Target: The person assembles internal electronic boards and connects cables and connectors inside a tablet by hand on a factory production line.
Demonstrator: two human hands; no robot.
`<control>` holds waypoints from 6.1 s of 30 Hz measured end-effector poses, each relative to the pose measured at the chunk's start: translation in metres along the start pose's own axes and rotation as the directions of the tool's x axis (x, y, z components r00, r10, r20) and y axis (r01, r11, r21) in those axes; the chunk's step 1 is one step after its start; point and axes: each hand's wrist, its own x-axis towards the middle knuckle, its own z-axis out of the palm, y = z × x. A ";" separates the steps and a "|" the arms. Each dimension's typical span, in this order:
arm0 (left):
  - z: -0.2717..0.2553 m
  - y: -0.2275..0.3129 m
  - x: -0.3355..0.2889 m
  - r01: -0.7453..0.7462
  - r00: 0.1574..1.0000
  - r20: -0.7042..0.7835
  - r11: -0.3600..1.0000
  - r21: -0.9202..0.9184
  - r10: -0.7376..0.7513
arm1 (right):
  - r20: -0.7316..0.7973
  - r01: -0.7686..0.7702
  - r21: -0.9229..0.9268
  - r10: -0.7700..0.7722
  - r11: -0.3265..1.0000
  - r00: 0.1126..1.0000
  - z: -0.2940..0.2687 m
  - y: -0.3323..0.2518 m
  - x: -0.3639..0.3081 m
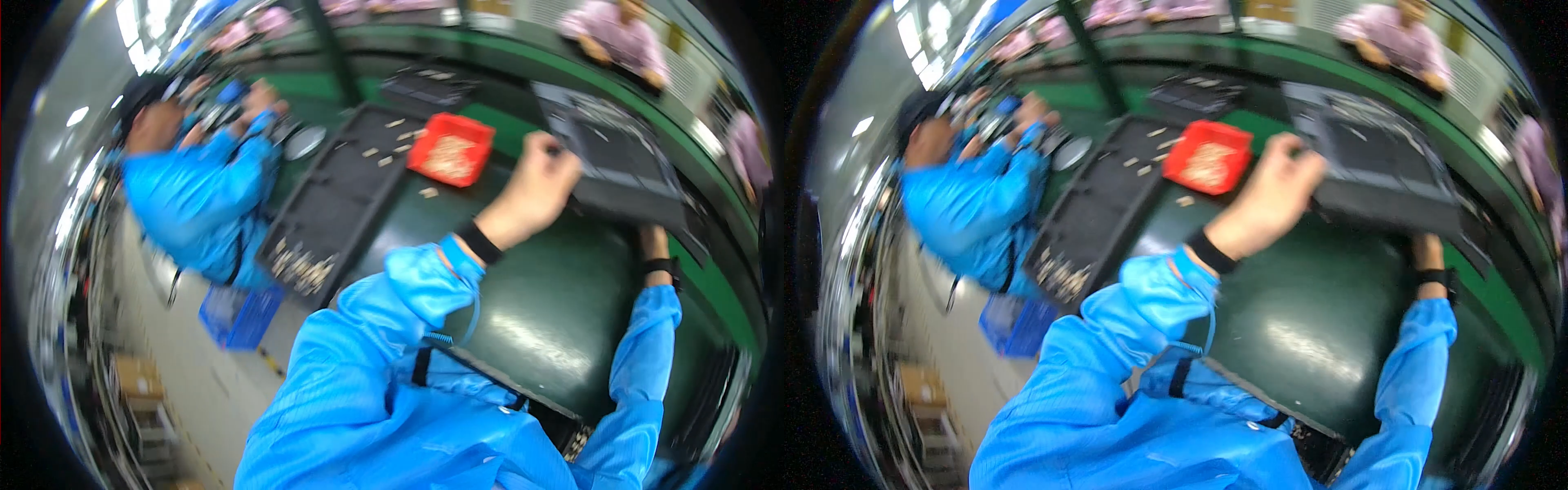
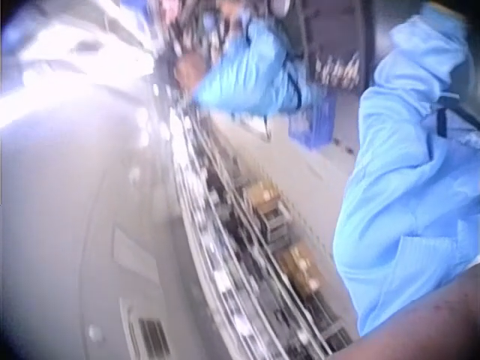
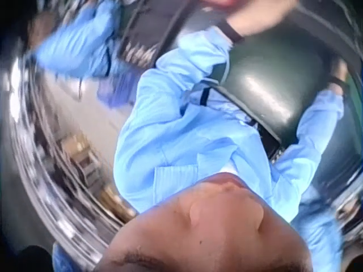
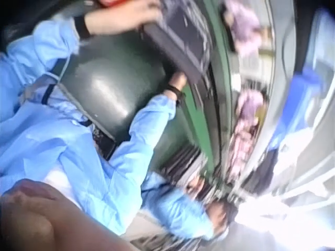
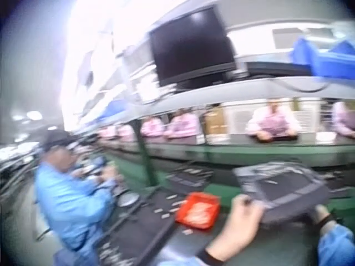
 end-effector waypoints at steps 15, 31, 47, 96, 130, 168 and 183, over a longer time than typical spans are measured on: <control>-0.179 0.036 -0.204 0.216 0.976 -0.163 0.738 0.639 -0.145 | 0.370 -0.395 0.900 0.159 0.185 0.915 -0.059 0.018 -0.149; -0.377 0.044 -0.239 0.450 0.857 -0.512 0.393 0.802 0.063 | -0.114 -0.104 0.780 0.304 0.618 0.946 -0.012 0.089 -0.105; -0.044 -0.033 -0.063 0.170 0.954 0.289 0.941 -0.293 -0.082 | 0.342 -0.336 0.925 -0.005 0.179 0.940 -0.109 -0.205 -0.138; -0.028 -0.052 -0.028 -0.701 0.706 0.468 0.617 0.358 0.531 | 0.188 -0.189 0.982 0.082 0.009 0.979 -0.081 -0.161 -0.142; -0.145 -0.028 0.008 -0.096 0.958 -0.056 0.495 0.863 0.282 | 0.265 -0.259 0.964 0.128 -0.061 0.956 -0.078 -0.159 -0.141; -0.106 -0.024 -0.002 -0.193 0.739 0.141 0.006 0.981 0.659 | -0.048 -0.078 0.840 0.218 0.537 0.975 -0.080 -0.176 -0.141; 0.060 -0.041 -0.054 -0.392 0.785 0.620 0.785 0.479 0.013 | 0.289 -0.167 0.928 0.359 -0.333 0.888 -0.098 -0.128 -0.159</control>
